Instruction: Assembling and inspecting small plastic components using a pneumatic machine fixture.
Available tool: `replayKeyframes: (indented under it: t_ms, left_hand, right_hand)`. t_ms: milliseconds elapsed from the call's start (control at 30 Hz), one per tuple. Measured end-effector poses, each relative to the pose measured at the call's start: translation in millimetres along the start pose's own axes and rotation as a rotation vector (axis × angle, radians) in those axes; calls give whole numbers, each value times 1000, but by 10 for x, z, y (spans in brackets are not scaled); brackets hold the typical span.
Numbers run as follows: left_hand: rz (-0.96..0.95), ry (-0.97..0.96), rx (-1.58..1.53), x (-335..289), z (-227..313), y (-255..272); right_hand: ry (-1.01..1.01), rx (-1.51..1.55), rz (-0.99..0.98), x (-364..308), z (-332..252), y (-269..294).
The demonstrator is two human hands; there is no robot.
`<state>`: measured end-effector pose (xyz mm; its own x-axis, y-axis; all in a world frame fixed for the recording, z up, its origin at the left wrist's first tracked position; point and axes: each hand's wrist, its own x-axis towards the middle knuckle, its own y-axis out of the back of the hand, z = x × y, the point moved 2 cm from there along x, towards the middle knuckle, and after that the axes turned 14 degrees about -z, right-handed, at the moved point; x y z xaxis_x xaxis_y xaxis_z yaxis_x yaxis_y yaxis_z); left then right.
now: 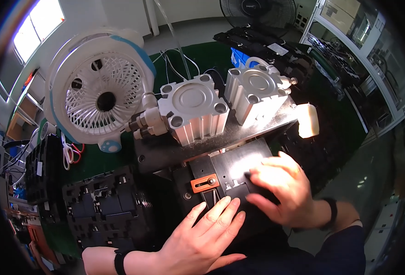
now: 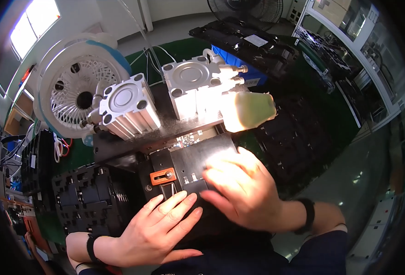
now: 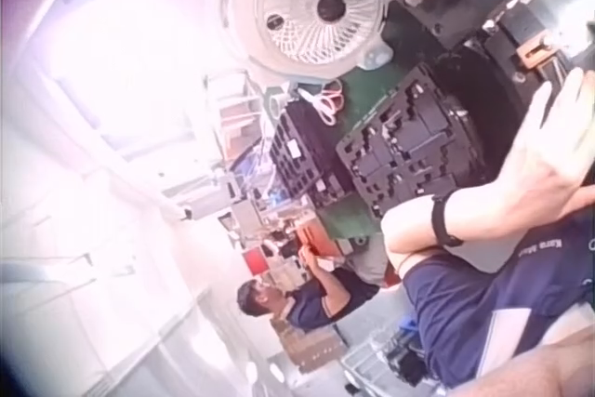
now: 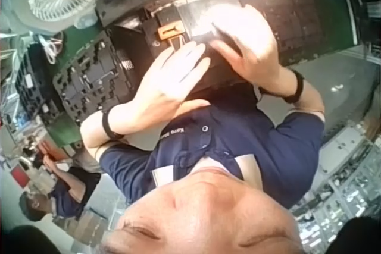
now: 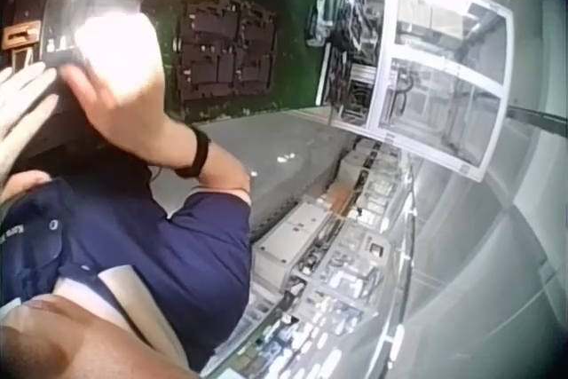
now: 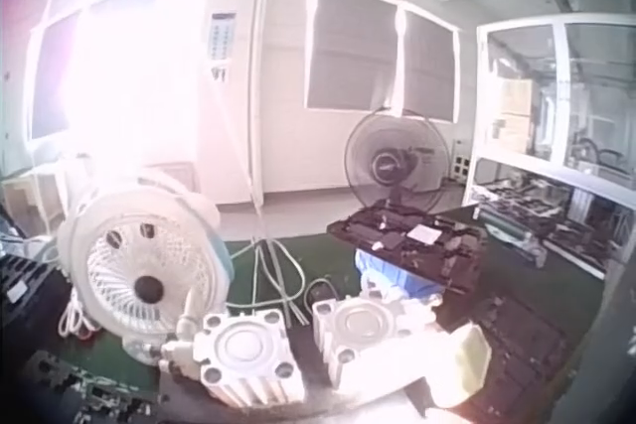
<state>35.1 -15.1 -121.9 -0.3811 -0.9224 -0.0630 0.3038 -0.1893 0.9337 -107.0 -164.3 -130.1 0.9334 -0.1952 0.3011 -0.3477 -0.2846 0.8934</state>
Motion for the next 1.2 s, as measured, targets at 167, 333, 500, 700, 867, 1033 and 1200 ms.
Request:
replayKeyframes:
  t_ms: [167,333,500,700,867,1033,1200]
  left_hand:
    - [-4,48,-19,-15,28,71]
    - [-35,102,62,32,-31,209]
    - [-20,136,5,110,-270,151]
    - [-35,138,-6,111,-321,115]
    - [-34,136,-12,109,-336,108]
    - [-81,144,1,133,-317,184]
    - [-78,147,4,130,-321,166]
  right_hand:
    - [-218,485,-263,-219,-234,126]
    - [-43,224,-113,-37,1,13]
    - [50,164,-63,215,211,-50]
    - [21,287,-126,339,311,-6]
    - [10,348,-180,353,340,-18]
    - [-7,368,-169,351,335,-15]
    - [-7,363,-172,351,338,-25]
